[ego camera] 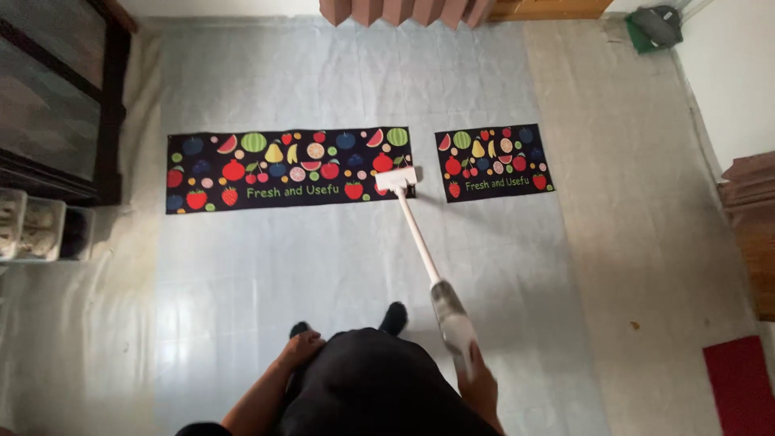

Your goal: The person vacuums floor mats on the floor using a handheld vacuum cleaner.

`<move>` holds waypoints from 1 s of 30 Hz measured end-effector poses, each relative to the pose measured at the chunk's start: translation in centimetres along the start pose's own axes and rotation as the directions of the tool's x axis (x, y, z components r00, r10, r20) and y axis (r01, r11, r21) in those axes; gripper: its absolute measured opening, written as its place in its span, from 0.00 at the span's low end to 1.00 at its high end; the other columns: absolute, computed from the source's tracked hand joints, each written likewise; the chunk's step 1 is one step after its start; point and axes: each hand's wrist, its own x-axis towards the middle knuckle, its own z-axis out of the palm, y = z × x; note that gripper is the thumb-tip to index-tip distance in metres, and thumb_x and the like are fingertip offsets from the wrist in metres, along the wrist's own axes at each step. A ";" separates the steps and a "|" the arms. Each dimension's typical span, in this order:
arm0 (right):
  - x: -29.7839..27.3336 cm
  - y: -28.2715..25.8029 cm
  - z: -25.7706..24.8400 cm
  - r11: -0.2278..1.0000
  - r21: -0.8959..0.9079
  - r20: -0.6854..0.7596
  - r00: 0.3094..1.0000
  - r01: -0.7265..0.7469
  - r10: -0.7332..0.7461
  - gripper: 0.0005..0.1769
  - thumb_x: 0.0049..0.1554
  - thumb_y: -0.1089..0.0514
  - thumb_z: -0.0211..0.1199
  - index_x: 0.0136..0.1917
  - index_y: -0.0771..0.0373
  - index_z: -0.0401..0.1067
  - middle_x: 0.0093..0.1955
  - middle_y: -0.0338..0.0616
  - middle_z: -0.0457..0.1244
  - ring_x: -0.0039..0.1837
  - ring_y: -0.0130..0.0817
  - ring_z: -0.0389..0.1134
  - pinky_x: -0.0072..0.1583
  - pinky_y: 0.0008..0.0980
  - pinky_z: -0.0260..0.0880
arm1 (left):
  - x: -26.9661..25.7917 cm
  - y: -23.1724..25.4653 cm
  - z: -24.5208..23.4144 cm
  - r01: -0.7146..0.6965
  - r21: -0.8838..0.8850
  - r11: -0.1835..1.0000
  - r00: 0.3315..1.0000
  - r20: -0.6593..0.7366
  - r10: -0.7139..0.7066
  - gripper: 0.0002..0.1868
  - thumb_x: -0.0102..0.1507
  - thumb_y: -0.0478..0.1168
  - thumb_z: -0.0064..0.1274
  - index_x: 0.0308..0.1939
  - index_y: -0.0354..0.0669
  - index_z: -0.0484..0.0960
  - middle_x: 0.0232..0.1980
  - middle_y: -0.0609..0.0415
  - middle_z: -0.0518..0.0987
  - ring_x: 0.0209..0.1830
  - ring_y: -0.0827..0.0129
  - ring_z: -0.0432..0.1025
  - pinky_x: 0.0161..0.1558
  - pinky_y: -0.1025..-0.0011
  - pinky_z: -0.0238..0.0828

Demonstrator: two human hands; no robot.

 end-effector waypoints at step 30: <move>-1.8 3.3 0.0 0.940 0.303 -0.107 0.986 0.156 -0.129 0.35 0.59 0.46 0.60 0.76 0.57 0.60 0.69 0.56 0.64 0.69 0.55 0.67 0.64 0.44 0.71 | -0.7 1.3 -1.5 0.107 0.089 0.990 0.987 0.110 -0.117 0.32 0.61 0.56 0.60 0.65 0.45 0.79 0.61 0.46 0.82 0.62 0.59 0.77 0.63 0.65 0.74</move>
